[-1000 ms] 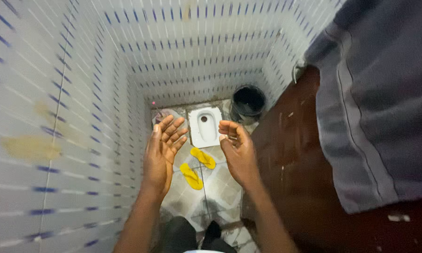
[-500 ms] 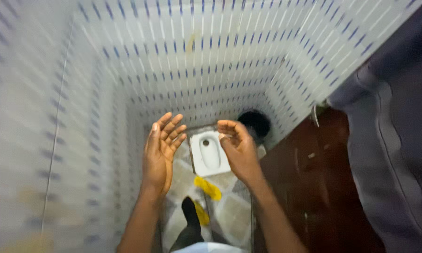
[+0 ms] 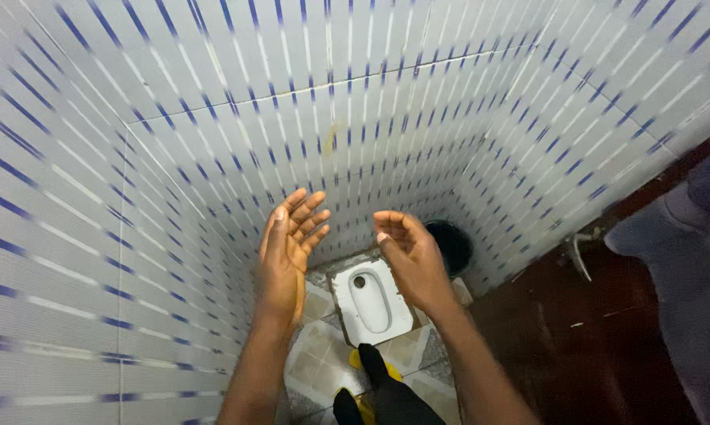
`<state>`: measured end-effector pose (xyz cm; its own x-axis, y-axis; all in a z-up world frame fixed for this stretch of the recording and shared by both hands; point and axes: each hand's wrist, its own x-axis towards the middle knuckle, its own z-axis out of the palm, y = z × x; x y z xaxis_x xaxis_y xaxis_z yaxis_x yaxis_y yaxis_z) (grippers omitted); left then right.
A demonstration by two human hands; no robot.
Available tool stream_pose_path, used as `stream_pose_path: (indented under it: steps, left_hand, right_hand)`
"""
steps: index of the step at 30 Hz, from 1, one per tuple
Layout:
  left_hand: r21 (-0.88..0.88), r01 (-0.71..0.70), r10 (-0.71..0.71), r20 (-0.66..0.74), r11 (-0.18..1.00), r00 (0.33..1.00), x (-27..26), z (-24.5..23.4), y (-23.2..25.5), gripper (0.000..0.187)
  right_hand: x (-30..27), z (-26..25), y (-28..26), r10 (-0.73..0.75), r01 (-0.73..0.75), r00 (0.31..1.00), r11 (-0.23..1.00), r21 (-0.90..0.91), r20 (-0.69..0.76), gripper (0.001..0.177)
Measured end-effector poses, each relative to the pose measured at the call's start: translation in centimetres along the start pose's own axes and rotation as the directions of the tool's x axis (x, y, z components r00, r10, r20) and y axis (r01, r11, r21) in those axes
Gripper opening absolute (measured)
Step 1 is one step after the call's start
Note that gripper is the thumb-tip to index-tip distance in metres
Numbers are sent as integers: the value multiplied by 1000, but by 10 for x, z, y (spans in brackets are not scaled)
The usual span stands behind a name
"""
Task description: The person retrieves a packet of detergent from a shelf, pours water into the squat toilet using a plastic jug, applies the detergent to the bowl, and scrubs it with a brush.
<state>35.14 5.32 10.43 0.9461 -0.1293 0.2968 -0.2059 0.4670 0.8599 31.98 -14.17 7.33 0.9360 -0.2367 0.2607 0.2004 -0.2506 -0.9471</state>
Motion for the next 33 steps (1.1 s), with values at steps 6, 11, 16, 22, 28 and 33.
stream_pose_path:
  steps: [6, 11, 16, 22, 28, 33]
  left_hand:
    - [-1, -4, 4, -37, 1000, 999, 19, -19, 5, 55]
    - [-21, 6, -8, -57, 1000, 998, 35, -24, 6, 55]
    - [-24, -1, 1, 3, 1000, 1000, 55, 0, 8, 54]
    - [46, -83, 78, 101, 996, 992, 96, 42, 13, 53]
    - [156, -190, 155, 207, 969, 966, 134, 84, 31, 52]
    - [204, -276, 213, 284, 939, 935, 158, 111, 47, 51]
  right_hand:
    - [35, 17, -6, -67, 59, 996, 989, 135, 60, 34]
    - [50, 14, -9, -43, 36, 996, 995, 92, 73, 34]
    - [64, 1, -10, -101, 93, 994, 988, 125, 52, 35]
    - [97, -33, -27, -185, 181, 982, 979, 95, 44, 33]
    - [135, -68, -62, -258, 255, 965, 965, 59, 41, 35]
    - [165, -86, -85, -441, 443, 894, 897, 3, 80, 35]
